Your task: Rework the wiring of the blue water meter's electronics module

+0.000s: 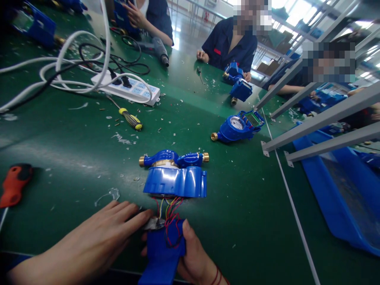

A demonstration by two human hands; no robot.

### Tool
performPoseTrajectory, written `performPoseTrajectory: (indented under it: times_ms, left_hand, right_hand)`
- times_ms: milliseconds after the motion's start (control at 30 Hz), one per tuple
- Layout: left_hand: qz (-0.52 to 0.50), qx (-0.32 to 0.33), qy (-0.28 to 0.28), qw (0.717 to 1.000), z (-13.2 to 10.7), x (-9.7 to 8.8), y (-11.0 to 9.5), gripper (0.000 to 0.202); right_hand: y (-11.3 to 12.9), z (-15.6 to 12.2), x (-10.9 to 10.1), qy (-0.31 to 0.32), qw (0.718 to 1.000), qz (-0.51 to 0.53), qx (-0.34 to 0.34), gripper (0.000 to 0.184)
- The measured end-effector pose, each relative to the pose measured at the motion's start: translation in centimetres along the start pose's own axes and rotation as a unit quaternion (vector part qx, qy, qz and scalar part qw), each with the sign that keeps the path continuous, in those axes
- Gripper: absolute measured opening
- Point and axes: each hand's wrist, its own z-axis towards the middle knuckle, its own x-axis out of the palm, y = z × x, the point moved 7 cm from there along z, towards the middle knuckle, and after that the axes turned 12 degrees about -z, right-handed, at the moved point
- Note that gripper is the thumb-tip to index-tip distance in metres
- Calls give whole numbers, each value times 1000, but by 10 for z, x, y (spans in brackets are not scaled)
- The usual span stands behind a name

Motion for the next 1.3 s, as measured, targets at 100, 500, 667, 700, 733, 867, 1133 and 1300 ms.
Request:
performPoseTrajectory:
  times_ms: [100, 500, 667, 700, 733, 867, 1133, 1300]
  left_hand:
    - [-34, 0, 6, 999, 2, -4, -1, 45]
    - [70, -1, -120, 990, -22, 3, -6, 52]
    - [112, 18, -146, 983, -20, -1, -11, 52]
    - [116, 21, -144, 983, -20, -2, -12, 52]
    - [120, 21, -139, 983, -19, -3, -13, 52]
    - [120, 13, -121, 985, -18, -4, -14, 53]
    - [61, 19, -42, 997, -16, 6, -5, 62]
    - [24, 3, -8, 1000, -15, 8, 0, 59]
  right_hand:
    - [-1, 0, 0, -5, 1000, 13, 8, 71]
    - [2, -2, -4, -40, 998, -35, -17, 66]
    - [0, -4, -7, -67, 996, -49, -17, 65]
    - [0, -4, -7, -66, 996, -52, -17, 65]
    - [0, -4, -7, -65, 996, -55, -16, 65]
    - [1, -3, -7, -58, 996, -60, -18, 64]
    - [5, -3, -7, -41, 993, -106, -40, 66]
    - [14, -4, -6, -43, 985, -147, -78, 66]
